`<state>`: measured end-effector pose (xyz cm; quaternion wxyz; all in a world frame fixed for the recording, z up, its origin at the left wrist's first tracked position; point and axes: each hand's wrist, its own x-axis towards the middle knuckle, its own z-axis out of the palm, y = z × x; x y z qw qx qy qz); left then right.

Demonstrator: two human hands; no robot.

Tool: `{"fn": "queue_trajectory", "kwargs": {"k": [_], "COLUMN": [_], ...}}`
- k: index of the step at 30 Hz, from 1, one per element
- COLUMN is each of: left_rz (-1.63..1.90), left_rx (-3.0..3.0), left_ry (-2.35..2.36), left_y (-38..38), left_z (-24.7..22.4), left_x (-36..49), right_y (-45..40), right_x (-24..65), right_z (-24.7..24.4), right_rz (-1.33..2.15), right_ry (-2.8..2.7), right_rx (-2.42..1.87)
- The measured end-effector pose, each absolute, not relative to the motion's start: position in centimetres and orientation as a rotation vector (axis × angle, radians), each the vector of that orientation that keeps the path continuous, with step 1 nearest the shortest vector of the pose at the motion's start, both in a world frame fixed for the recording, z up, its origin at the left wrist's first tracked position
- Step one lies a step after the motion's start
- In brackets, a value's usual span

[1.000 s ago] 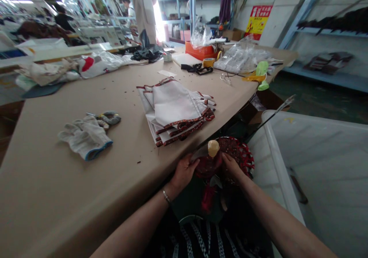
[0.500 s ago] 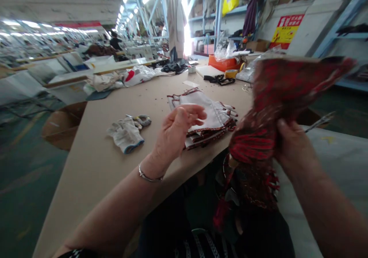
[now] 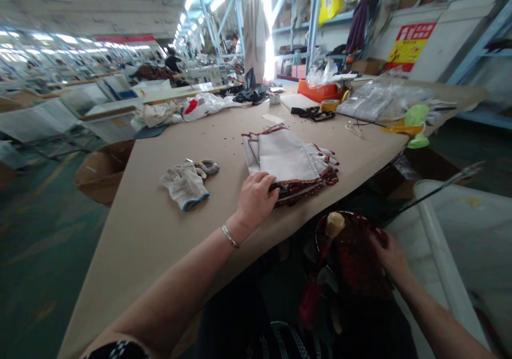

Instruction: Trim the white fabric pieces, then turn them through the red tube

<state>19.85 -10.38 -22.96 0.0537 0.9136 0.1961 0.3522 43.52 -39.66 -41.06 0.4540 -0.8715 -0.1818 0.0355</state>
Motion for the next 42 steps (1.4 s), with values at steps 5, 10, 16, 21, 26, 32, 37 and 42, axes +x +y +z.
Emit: {"fn": "queue_trajectory", "kwargs": {"k": [5, 10, 16, 21, 26, 32, 37, 42], "left_rz": [1.041, 0.995, 0.759, 0.806, 0.912, 0.976, 0.923, 0.713], "left_rx": [2.858, 2.769, 2.794, 2.525, 2.348, 2.64, 2.821, 3.028], "left_ry": [0.575, 0.418, 0.207, 0.258, 0.35, 0.24, 0.289, 0.443], "left_y": [-9.7, -8.0, -7.5, -7.7, -8.0, -9.1, -8.9, -9.1], "left_z": [-22.9, -21.3, -17.1, -18.5, -21.0, -21.9, -21.9, -21.3], "left_x": [20.8, 20.2, 19.3, 18.3, 16.5, 16.8, 17.4, 17.5], "right_y": [-36.1, -32.3, -25.3, -20.5, -21.1, -22.4, -21.3, -19.9], "right_x": [42.0, 37.6, 34.7, 35.0, 35.0, 34.1, 33.2, 31.7], "right_z": [-34.3, -23.9, -18.5, -19.2, -20.0, -20.0, -19.7, -19.0], "right_rz": [0.08, -0.06, -0.293, -0.331, -0.292, -0.307, -0.272, -0.324], "right_ry": [-0.577, -1.031, -1.649, -1.832, -1.769, -1.768, -1.823, -2.014], "right_rx": [-1.932, -1.728, -1.519, -1.762, -1.758, -1.724, -1.769, -1.909]}}
